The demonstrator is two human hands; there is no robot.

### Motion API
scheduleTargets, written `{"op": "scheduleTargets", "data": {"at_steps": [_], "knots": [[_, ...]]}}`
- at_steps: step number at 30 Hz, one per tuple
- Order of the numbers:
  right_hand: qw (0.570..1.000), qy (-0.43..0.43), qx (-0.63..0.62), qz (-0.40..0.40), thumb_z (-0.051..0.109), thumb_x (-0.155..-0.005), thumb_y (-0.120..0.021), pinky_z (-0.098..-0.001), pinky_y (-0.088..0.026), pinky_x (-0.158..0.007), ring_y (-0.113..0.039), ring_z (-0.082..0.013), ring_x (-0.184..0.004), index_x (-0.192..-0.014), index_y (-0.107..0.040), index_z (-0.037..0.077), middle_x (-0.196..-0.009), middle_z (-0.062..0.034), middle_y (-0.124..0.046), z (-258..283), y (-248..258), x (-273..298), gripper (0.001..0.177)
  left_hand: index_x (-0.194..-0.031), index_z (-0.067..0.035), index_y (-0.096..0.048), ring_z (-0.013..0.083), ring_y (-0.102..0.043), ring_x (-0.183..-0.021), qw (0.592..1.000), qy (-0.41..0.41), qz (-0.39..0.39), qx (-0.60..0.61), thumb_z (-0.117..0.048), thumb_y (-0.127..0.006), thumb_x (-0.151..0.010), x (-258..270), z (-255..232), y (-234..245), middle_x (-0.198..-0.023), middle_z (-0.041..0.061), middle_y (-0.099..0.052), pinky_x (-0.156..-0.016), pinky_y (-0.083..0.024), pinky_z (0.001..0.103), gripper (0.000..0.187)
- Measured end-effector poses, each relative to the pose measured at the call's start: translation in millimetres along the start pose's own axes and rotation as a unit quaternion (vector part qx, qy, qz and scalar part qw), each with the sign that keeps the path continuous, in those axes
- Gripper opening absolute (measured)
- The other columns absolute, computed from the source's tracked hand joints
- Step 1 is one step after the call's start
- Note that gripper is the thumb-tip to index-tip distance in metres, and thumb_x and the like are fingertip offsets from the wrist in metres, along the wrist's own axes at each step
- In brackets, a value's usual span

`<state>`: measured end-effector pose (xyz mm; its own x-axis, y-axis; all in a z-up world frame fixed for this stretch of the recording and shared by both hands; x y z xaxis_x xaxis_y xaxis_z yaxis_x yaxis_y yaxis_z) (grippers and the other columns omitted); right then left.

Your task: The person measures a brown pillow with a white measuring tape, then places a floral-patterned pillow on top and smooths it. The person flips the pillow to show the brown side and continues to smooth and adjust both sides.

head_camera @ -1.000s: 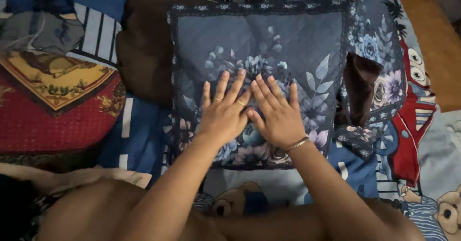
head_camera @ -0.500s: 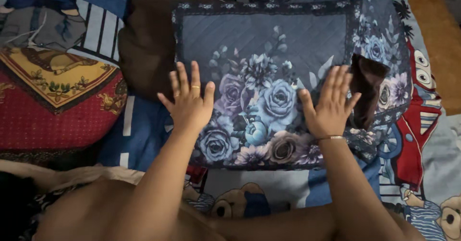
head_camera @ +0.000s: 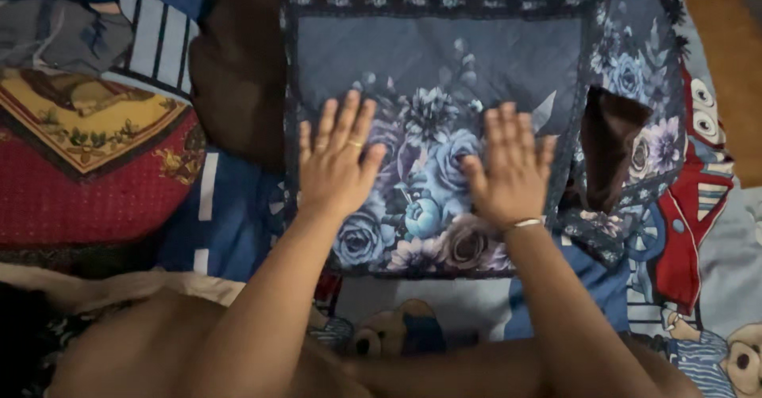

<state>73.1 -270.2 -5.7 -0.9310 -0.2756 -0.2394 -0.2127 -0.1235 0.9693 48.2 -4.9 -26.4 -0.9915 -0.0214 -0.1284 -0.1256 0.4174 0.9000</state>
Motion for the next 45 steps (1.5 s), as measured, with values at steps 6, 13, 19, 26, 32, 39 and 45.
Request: {"op": "scheduleTargets", "data": {"at_steps": [6,13,19,26,32,39,45], "knots": [[0.99,-0.058,-0.025,-0.124,0.047,-0.11,-0.046,-0.0641,-0.002,-0.119,-0.01,-0.044,-0.156,-0.164,-0.028,-0.001,-0.171,-0.0234,-0.018,-8,17,9,0.075,-0.162,-0.012,-0.025,0.0391,-0.004,-0.156,0.994,0.08,-0.051,-0.052,-0.059,-0.043,-0.104,4,-12,11,-0.17,0.019,-0.008,-0.116,0.0,0.066,0.077],[0.995,0.096,0.031,-0.026,0.04,-0.103,-0.046,-0.061,-0.007,-0.126,-0.024,-0.0297,-0.159,-0.159,-0.038,0.013,-0.169,-0.009,-0.033,67,-10,25,0.064,-0.164,-0.025,-0.033,0.0276,-0.02,-0.16,0.989,-0.103,-0.089,-0.054,-0.045,-0.043,-0.105,36,-61,-9,-0.173,0.001,-0.024,-0.126,-0.009,0.062,0.063],[0.999,0.021,-0.024,-0.009,0.046,-0.105,-0.038,-0.0604,-0.002,-0.125,-0.017,-0.0307,-0.158,-0.164,-0.027,0.01,-0.171,-0.0129,-0.022,18,-14,17,0.07,-0.162,-0.025,-0.034,0.0266,-0.023,-0.155,0.994,-0.08,-0.072,0.014,-0.045,-0.049,-0.102,27,-27,-18,-0.169,0.002,-0.028,-0.124,-0.01,0.061,0.064],[0.985,-0.043,0.01,-0.166,0.051,-0.112,-0.038,-0.0647,0.008,-0.119,-0.001,-0.0451,-0.157,-0.167,-0.017,-0.001,-0.171,-0.0261,-0.009,21,-11,40,0.078,-0.163,-0.016,-0.024,0.0412,-0.012,-0.158,0.989,-0.037,-0.137,0.031,-0.051,-0.05,-0.1,49,-34,-11,-0.171,0.014,-0.016,-0.119,-0.004,0.072,0.077],[0.994,0.071,0.047,-0.072,0.044,-0.105,-0.046,-0.0634,0.001,-0.126,-0.019,-0.0312,-0.161,-0.163,-0.034,0.009,-0.172,-0.0149,-0.028,66,-37,64,0.069,-0.163,-0.029,-0.03,0.0389,-0.013,-0.157,0.986,-0.129,-0.087,-0.062,-0.053,-0.052,-0.098,78,-48,-27,-0.171,0.009,-0.018,-0.114,-0.004,0.08,0.073],[0.996,0.063,-0.026,-0.049,0.059,-0.1,-0.045,-0.0643,0.002,-0.123,-0.017,-0.0333,-0.158,-0.162,-0.035,0.008,-0.169,-0.0168,-0.025,37,-30,63,0.08,-0.162,-0.03,-0.028,0.0368,-0.013,-0.157,0.989,-0.127,-0.055,-0.056,-0.06,-0.053,-0.095,69,-13,-26,-0.171,0.003,-0.018,-0.112,-0.003,0.082,0.078],[0.995,-0.017,-0.045,-0.092,0.062,-0.104,-0.042,-0.0682,0.009,-0.118,-0.006,-0.0437,-0.158,-0.164,-0.029,0.002,-0.171,-0.0241,-0.016,27,-9,55,0.086,-0.163,-0.026,-0.024,0.0435,-0.003,-0.155,0.997,-0.043,-0.054,-0.03,-0.061,-0.053,-0.094,53,-14,-6,-0.17,0.009,-0.009,-0.106,0.002,0.084,0.083]]}}
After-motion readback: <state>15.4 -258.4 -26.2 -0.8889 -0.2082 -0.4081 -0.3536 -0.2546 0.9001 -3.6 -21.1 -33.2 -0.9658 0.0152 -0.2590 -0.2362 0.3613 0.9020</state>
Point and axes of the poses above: each hand's wrist, its own x-axis away from the middle knuckle, its own y-axis out of the back of the hand, z = x × y, the point moved 3 cm from there along -x, towards the middle knuckle
